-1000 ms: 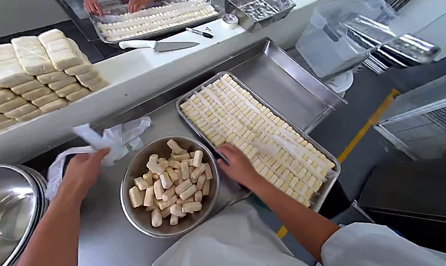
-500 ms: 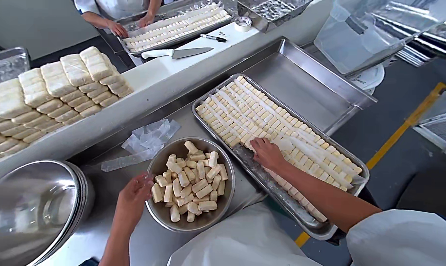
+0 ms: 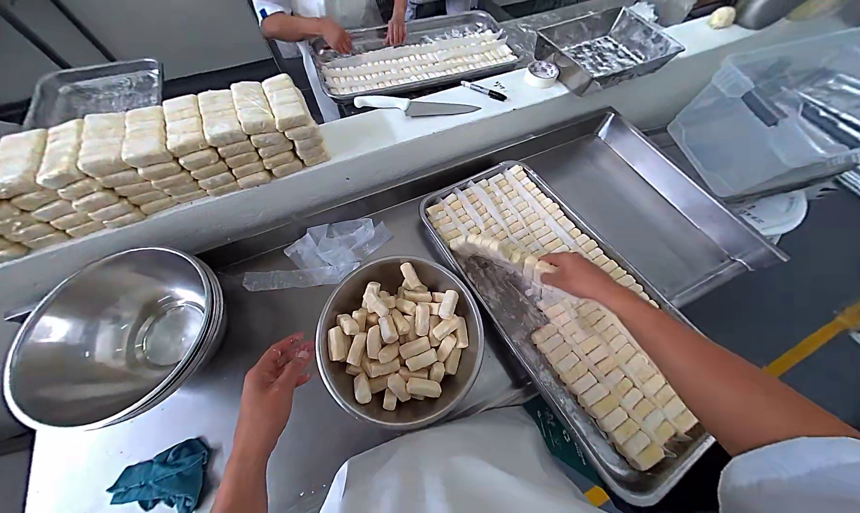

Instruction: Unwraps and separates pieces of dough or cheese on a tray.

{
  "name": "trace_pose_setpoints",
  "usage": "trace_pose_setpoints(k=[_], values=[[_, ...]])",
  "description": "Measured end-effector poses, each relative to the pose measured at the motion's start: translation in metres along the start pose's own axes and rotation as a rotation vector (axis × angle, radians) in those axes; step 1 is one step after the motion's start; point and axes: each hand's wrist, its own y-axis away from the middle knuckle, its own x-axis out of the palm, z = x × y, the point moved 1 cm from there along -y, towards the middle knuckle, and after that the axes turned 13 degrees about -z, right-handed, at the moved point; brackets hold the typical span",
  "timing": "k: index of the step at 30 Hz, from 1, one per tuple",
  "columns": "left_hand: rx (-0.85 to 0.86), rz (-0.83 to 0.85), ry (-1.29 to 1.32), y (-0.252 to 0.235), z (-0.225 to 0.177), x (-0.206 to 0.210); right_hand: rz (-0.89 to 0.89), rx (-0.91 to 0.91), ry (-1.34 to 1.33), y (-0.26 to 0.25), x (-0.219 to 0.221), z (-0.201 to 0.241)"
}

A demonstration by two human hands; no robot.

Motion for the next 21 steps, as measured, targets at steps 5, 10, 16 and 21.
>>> trace_pose_setpoints(k=[5, 10, 16, 21], values=[[-0.021, -0.017, 0.017, 0.008, 0.008, -0.008, -0.003, 0.063, -0.306, -0.001, -0.036, -0.010], [-0.042, -0.027, 0.030, 0.009, 0.016, -0.011, -0.221, 0.141, -0.470, 0.023, -0.074, -0.013], [0.008, -0.003, 0.024, 0.005, -0.002, 0.001, -0.441, 0.089, -0.583, 0.031, -0.093, 0.009], [0.028, -0.011, 0.013, 0.005, -0.009, 0.000, -0.683, -0.028, -0.634, 0.043, -0.147, 0.022]])
